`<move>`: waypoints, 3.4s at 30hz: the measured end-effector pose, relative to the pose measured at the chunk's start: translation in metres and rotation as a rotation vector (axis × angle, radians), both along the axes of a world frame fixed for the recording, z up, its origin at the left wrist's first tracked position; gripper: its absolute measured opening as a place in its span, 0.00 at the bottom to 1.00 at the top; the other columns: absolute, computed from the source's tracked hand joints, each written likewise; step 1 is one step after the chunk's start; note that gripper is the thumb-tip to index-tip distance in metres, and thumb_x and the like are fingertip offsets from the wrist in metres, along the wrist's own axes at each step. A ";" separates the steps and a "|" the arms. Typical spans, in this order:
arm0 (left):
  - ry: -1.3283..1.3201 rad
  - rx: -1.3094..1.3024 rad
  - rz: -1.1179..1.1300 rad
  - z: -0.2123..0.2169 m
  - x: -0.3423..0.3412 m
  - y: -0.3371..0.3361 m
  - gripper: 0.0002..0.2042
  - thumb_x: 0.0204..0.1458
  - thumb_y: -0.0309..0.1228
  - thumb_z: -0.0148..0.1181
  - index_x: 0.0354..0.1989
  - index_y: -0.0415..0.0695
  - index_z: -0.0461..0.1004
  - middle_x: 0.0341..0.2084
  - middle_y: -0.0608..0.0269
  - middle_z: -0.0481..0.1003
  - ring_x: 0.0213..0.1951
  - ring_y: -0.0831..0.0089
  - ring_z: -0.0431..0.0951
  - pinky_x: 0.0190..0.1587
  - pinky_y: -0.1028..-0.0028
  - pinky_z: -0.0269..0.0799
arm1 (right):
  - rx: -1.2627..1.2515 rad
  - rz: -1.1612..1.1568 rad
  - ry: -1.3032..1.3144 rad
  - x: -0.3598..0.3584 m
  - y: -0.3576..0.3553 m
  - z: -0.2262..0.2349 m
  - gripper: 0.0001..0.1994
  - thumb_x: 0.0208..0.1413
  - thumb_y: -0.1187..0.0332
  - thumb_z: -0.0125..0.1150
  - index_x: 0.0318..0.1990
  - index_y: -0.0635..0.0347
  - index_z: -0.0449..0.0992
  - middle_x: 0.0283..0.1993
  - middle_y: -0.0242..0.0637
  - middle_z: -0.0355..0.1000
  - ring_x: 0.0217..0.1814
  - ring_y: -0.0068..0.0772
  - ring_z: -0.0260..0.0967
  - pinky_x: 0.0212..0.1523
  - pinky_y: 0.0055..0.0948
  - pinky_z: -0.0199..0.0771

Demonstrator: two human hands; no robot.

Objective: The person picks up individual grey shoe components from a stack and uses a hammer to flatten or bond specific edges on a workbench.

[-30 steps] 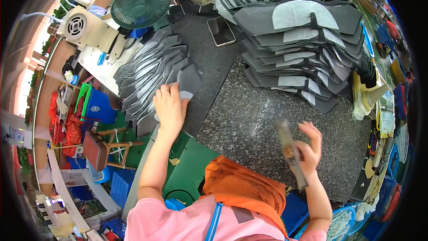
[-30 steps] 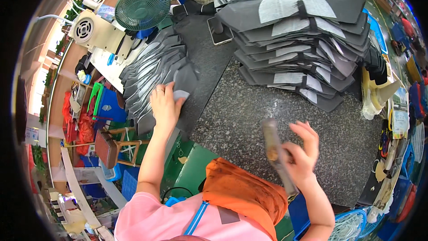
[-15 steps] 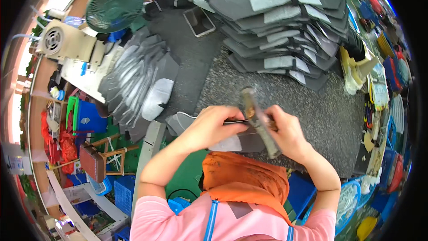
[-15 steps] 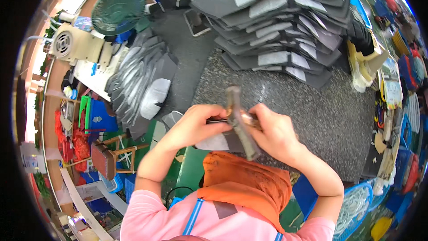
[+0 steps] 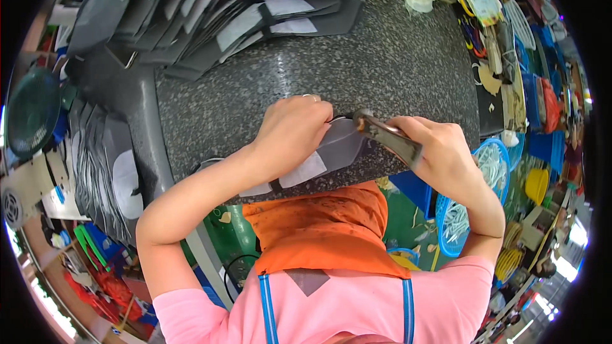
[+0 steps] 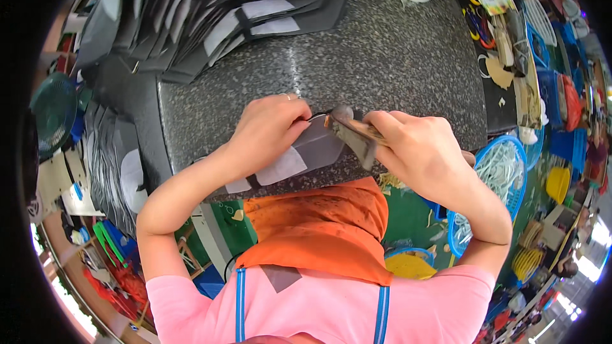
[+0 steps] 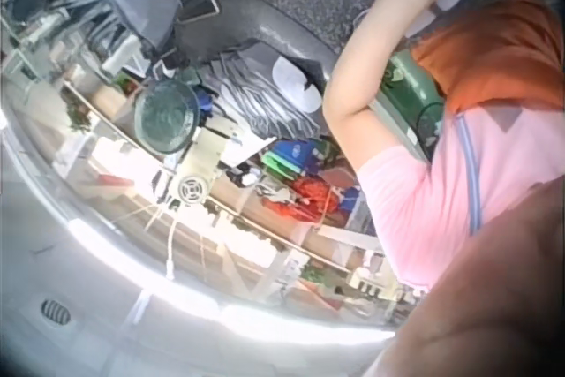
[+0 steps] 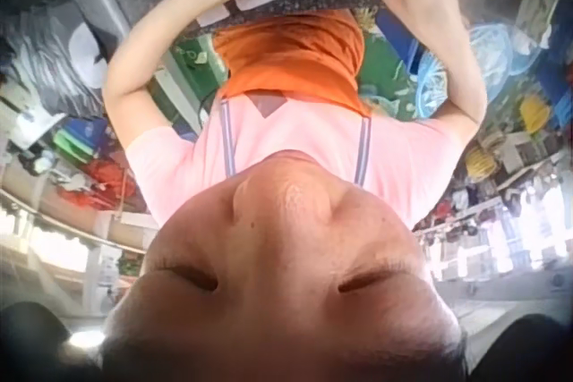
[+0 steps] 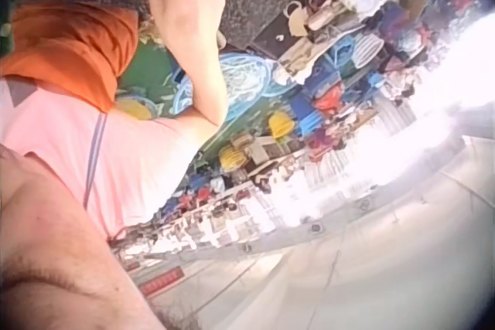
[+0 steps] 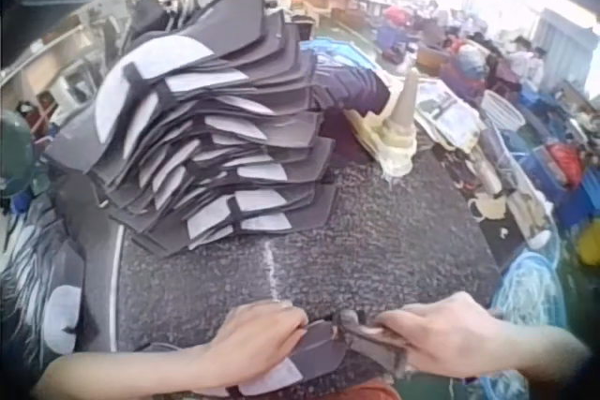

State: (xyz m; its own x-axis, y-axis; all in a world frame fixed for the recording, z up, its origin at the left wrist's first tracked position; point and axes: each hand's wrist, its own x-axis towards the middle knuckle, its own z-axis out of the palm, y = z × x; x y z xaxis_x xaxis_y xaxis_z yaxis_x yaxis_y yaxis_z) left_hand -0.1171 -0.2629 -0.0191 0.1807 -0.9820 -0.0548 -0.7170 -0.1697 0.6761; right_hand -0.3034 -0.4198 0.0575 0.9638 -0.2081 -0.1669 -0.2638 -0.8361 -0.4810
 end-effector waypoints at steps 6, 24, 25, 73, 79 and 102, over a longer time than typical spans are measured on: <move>0.025 -0.117 0.019 -0.009 -0.003 0.003 0.07 0.49 0.22 0.57 0.37 0.41 0.75 0.31 0.57 0.75 0.35 0.57 0.76 0.36 0.63 0.72 | -0.016 0.011 0.100 0.000 -0.012 -0.018 0.07 0.52 0.68 0.57 0.33 0.61 0.69 0.24 0.43 0.72 0.25 0.51 0.72 0.26 0.44 0.72; -0.449 -0.203 0.019 -0.006 -0.023 0.039 0.08 0.42 0.23 0.61 0.33 0.40 0.77 0.30 0.61 0.71 0.30 0.65 0.74 0.29 0.69 0.71 | -0.140 0.121 -0.088 0.023 0.010 -0.044 0.10 0.52 0.65 0.61 0.30 0.58 0.66 0.20 0.35 0.69 0.20 0.40 0.71 0.18 0.37 0.71; -0.122 -0.127 0.135 -0.004 -0.013 0.042 0.08 0.41 0.22 0.61 0.33 0.40 0.77 0.30 0.61 0.72 0.30 0.64 0.74 0.30 0.68 0.71 | -0.151 0.125 -0.051 0.022 0.011 -0.045 0.09 0.51 0.66 0.60 0.31 0.58 0.66 0.20 0.35 0.69 0.21 0.40 0.72 0.19 0.37 0.71; -0.399 -0.324 -0.085 -0.019 0.001 0.010 0.11 0.42 0.23 0.59 0.36 0.39 0.76 0.27 0.61 0.70 0.28 0.65 0.75 0.27 0.69 0.70 | 0.004 -0.095 -0.074 0.025 -0.018 -0.035 0.05 0.54 0.74 0.62 0.36 0.65 0.73 0.23 0.38 0.65 0.23 0.33 0.61 0.26 0.27 0.63; -0.511 -0.360 -0.123 -0.022 0.007 0.016 0.07 0.43 0.25 0.60 0.32 0.40 0.74 0.24 0.64 0.67 0.23 0.70 0.71 0.25 0.71 0.69 | 0.051 -0.019 -0.106 0.031 -0.004 -0.032 0.07 0.52 0.73 0.63 0.38 0.63 0.73 0.25 0.43 0.69 0.23 0.45 0.66 0.24 0.34 0.65; -0.079 -0.294 0.093 -0.024 0.026 0.077 0.08 0.40 0.26 0.62 0.30 0.44 0.73 0.26 0.65 0.69 0.25 0.68 0.72 0.27 0.69 0.68 | -0.035 0.235 0.101 0.076 0.032 -0.023 0.08 0.51 0.65 0.61 0.32 0.56 0.69 0.20 0.34 0.68 0.19 0.38 0.71 0.17 0.38 0.69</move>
State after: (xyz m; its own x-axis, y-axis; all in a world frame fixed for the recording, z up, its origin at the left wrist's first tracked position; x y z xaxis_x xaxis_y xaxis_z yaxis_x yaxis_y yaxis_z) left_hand -0.0910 -0.1862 -0.0434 0.2627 -0.9329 0.2465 -0.7598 -0.0426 0.6488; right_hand -0.2272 -0.3883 0.0342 0.9651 0.0123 -0.2617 -0.1057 -0.8957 -0.4319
